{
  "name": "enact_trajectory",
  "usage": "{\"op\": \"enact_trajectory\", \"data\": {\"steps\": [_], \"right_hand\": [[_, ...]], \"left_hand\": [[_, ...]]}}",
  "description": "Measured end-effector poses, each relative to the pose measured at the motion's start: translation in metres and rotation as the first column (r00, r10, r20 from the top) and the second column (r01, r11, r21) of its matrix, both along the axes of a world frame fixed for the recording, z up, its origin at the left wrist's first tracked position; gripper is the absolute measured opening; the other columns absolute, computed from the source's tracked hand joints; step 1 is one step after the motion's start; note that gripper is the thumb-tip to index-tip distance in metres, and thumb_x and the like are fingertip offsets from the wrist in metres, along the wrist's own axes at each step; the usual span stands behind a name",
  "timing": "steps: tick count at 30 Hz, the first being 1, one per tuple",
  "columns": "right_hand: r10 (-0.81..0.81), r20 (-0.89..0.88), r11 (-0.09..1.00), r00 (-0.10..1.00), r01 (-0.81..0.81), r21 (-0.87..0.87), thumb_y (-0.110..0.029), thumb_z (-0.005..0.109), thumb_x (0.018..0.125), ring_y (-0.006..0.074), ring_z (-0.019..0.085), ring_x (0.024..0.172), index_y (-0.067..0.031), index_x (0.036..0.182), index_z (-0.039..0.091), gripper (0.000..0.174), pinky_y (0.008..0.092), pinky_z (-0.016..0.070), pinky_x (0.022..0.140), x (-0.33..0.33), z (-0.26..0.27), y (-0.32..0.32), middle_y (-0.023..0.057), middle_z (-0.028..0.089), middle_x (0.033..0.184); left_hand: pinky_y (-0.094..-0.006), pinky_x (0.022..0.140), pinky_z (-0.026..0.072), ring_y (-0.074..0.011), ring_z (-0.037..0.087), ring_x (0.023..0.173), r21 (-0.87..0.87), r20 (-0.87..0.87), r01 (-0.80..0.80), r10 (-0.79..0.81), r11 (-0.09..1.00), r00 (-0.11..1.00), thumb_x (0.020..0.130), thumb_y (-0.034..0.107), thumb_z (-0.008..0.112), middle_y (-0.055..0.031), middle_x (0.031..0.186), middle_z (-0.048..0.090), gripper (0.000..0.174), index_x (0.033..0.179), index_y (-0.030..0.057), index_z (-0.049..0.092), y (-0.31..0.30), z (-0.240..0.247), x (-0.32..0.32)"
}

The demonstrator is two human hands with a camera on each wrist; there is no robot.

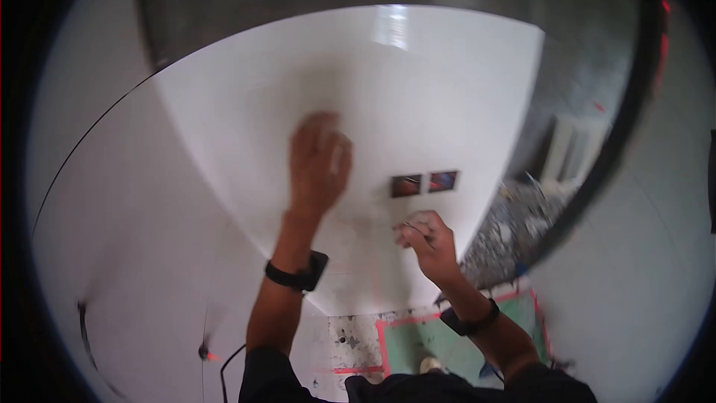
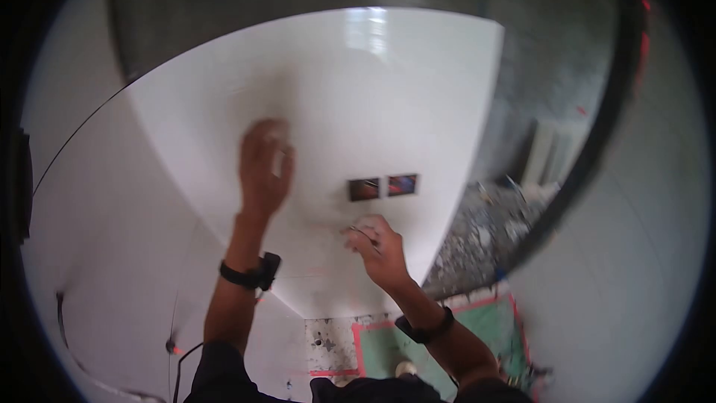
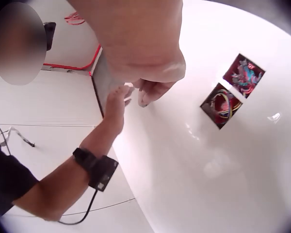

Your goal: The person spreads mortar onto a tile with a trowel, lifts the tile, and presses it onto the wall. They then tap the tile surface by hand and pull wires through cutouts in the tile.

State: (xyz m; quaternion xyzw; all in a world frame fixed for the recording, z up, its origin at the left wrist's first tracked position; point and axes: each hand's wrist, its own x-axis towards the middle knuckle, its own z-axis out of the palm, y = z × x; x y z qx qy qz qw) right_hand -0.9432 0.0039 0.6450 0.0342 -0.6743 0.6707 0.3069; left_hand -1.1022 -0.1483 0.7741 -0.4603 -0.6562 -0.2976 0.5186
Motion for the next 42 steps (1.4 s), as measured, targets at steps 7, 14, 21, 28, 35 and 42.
{"op": "enact_trajectory", "data": {"steps": [7,14,21,28,35,42], "right_hand": [[-0.265,0.049,0.945,0.963,0.269,-0.185,-0.009,0.061,0.094,0.0087,0.061,0.073,-0.0031,0.094,0.059,0.006,0.0230,0.0472,0.064,0.025,-0.059,0.073,0.0034,0.065,0.086],[-0.414,-0.144,0.899,0.899,0.429,0.095,-0.004,0.064,0.090,0.0114,0.061,0.069,-0.0015,0.104,0.065,0.014,0.0265,0.0493,0.062,0.078,-0.030,0.122,0.0071,0.065,0.082],[-0.292,-0.060,0.911,0.955,0.297,0.287,-0.006,0.068,0.087,0.0214,0.064,0.065,-0.0024,0.097,0.066,0.011,0.0308,0.0497,0.059,0.105,-0.069,0.145,0.0104,0.066,0.083],[-0.354,-0.030,0.821,0.935,0.326,0.470,-0.008,0.067,0.088,0.0260,0.064,0.065,-0.0043,0.094,0.064,0.008,0.0355,0.0494,0.058,0.107,-0.081,0.165,0.0114,0.063,0.078],[-0.404,0.216,0.915,0.889,0.392,0.094,-0.007,0.064,0.091,0.0135,0.061,0.059,-0.0011,0.092,0.063,0.007,0.0278,0.0475,0.056,0.085,-0.100,0.165,0.0092,0.065,0.071],[-0.511,0.210,0.815,0.833,0.548,-0.189,-0.012,0.064,0.093,0.0037,0.055,0.056,-0.0011,0.089,0.062,0.012,0.0214,0.0425,0.052,0.040,-0.106,0.170,0.0021,0.063,0.067]], "left_hand": [[-0.0380,0.087,0.0485,-0.0276,0.061,0.100,-0.056,-0.138,0.174,-0.180,0.983,0.974,0.088,0.007,0.063,-0.0110,0.106,0.065,0.010,0.096,0.0007,0.064,0.106,0.077,0.034],[-0.0411,0.063,0.0474,-0.0354,0.060,0.071,-0.448,0.666,0.644,-0.249,0.620,0.703,0.090,0.020,0.064,-0.0145,0.079,0.061,0.016,0.088,0.0040,0.063,0.144,-0.057,0.105],[-0.0283,0.063,0.0481,-0.0141,0.059,0.067,-0.124,0.990,0.735,0.033,0.666,0.138,0.094,0.015,0.059,-0.0065,0.074,0.064,0.018,0.090,-0.0017,0.065,0.161,-0.136,0.138],[-0.0278,0.069,0.0489,-0.0132,0.059,0.075,0.062,0.997,0.684,-0.013,0.727,-0.077,0.098,0.017,0.056,-0.0063,0.083,0.065,0.020,0.097,-0.0011,0.066,0.179,-0.164,0.141],[-0.0406,0.117,0.0305,-0.0291,0.041,0.135,0.931,0.327,-0.003,-0.838,0.365,-0.438,0.103,0.027,0.040,-0.0203,0.144,0.042,0.055,0.142,-0.0104,0.032,0.192,-0.142,0.090],[-0.0427,0.122,0.0141,-0.0323,0.016,0.148,0.956,0.145,-0.115,-0.779,0.268,-0.610,0.101,0.021,0.041,-0.0231,0.156,0.020,0.062,0.147,-0.0132,0.017,0.185,-0.114,0.070]]}}
